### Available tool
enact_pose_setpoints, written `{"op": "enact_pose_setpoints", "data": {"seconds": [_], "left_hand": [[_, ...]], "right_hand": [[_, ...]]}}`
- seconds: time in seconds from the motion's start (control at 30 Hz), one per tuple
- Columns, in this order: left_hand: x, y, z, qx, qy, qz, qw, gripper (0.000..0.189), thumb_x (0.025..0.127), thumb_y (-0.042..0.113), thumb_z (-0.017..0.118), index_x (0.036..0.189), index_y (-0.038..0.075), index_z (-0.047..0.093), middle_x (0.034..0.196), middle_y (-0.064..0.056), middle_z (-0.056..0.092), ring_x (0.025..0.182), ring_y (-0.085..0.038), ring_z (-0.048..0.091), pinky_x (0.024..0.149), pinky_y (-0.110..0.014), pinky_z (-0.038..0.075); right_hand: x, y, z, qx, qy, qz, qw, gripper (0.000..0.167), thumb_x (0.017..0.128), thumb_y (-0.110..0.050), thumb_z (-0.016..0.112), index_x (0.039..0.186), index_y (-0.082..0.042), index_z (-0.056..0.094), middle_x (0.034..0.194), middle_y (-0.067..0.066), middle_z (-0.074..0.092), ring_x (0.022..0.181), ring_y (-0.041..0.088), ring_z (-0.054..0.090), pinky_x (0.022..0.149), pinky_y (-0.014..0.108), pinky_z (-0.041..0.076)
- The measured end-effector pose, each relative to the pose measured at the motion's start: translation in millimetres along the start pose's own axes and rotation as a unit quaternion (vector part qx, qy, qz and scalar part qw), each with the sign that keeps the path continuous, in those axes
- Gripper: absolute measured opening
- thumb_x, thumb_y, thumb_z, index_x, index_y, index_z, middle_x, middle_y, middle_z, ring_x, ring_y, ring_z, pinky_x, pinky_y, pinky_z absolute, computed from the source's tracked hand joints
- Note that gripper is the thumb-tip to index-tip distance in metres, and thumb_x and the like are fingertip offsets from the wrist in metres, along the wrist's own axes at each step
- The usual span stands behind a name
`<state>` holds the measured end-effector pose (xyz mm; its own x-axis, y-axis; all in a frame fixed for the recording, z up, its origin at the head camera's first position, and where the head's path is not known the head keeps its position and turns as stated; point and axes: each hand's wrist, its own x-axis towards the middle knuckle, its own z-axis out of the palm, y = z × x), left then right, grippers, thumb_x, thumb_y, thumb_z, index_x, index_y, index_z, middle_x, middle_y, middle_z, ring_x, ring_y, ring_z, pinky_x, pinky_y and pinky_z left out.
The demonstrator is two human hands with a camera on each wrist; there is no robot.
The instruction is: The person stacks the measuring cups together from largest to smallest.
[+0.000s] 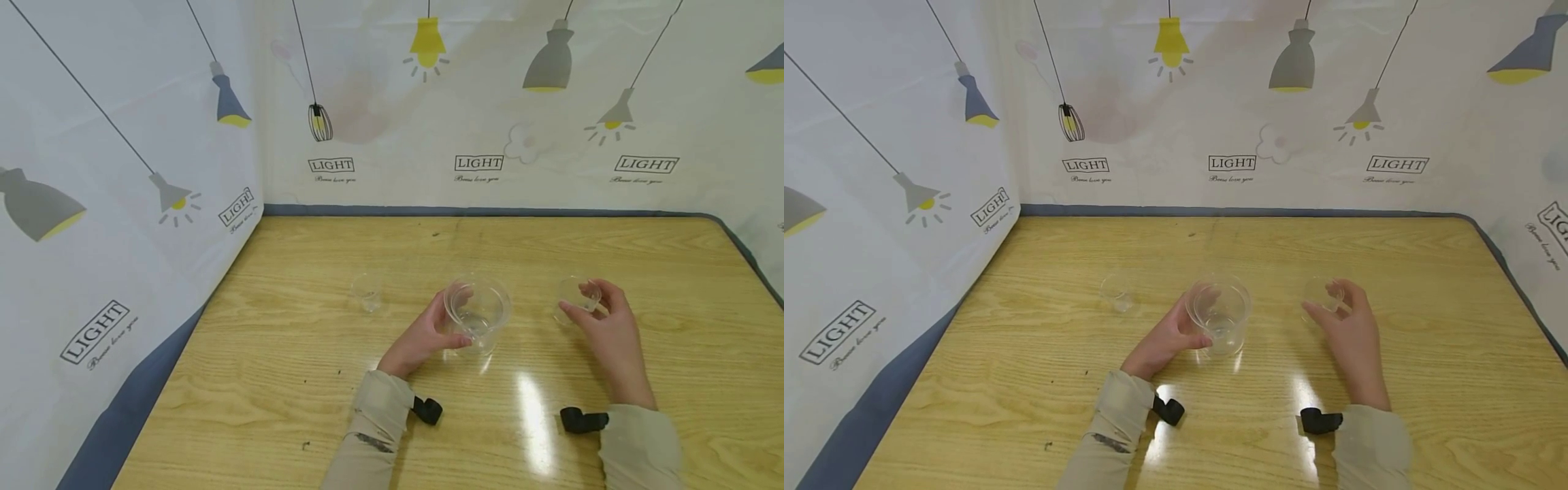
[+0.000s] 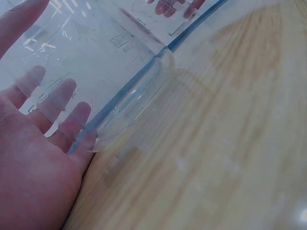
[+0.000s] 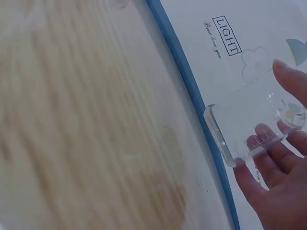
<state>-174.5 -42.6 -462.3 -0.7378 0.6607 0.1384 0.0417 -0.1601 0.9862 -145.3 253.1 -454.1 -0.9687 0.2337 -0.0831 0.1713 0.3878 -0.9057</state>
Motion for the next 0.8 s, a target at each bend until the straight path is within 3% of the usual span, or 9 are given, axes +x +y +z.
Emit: {"op": "enact_pose_setpoints", "data": {"seconds": [0.2, 0.4, 0.6, 0.67, 0.8], "left_hand": [[-0.2, -2.0, -0.8, 0.000, -0.001, -0.002, 1.0000, 0.086, 0.078, 0.006, 0.068, 0.143, 0.016, 0.012, 0.146, -0.012, 0.019, 0.134, -0.022, 0.013, 0.106, -0.039, 0.014], [-0.4, -2.8, -1.0, -0.003, 0.003, -0.005, 1.0000, 0.085, 0.078, 0.008, 0.069, 0.143, 0.021, 0.015, 0.145, -0.011, 0.021, 0.134, -0.021, 0.014, 0.106, -0.039, 0.014], [-0.1, -2.1, -0.6, -0.005, 0.007, -0.008, 0.9999, 0.085, 0.078, 0.006, 0.068, 0.143, 0.022, 0.016, 0.145, -0.010, 0.022, 0.134, -0.020, 0.015, 0.106, -0.038, 0.014], [-0.1, -1.8, -0.5, -0.003, 0.007, -0.010, 0.9999, 0.084, 0.078, 0.006, 0.068, 0.142, 0.024, 0.017, 0.145, -0.010, 0.022, 0.134, -0.020, 0.015, 0.106, -0.038, 0.014], [-0.2, -1.6, -0.4, 0.001, 0.008, -0.010, 0.9999, 0.084, 0.078, 0.005, 0.068, 0.142, 0.025, 0.017, 0.145, -0.010, 0.022, 0.133, -0.020, 0.016, 0.106, -0.037, 0.014]], "right_hand": [[-3.3, -8, 7, 0.033, 0.023, 0.005, 0.9992, 0.074, 0.078, -0.048, 0.061, 0.137, -0.025, 0.024, 0.134, 0.005, 0.036, 0.121, 0.027, 0.035, 0.087, 0.033, 0.037], [-4.8, -16, 15, 0.069, 0.062, -0.010, 0.9956, 0.068, 0.080, -0.041, 0.063, 0.135, -0.024, 0.027, 0.131, 0.003, 0.037, 0.120, 0.025, 0.034, 0.092, 0.036, 0.034], [-6.4, -27, 20, 0.091, 0.099, -0.043, 0.9900, 0.064, 0.079, -0.032, 0.066, 0.131, -0.020, 0.032, 0.125, 0.000, 0.041, 0.117, 0.014, 0.036, 0.098, 0.034, 0.029], [-2.2, -21, 22, 0.094, 0.110, -0.066, 0.9873, 0.062, 0.078, -0.029, 0.068, 0.130, -0.020, 0.034, 0.123, -0.001, 0.043, 0.114, 0.011, 0.037, 0.096, 0.027, 0.029], [-2.8, -24, 24, 0.098, 0.122, -0.086, 0.9840, 0.061, 0.078, -0.028, 0.069, 0.129, -0.021, 0.036, 0.123, 0.000, 0.045, 0.113, 0.011, 0.039, 0.094, 0.025, 0.031]]}}
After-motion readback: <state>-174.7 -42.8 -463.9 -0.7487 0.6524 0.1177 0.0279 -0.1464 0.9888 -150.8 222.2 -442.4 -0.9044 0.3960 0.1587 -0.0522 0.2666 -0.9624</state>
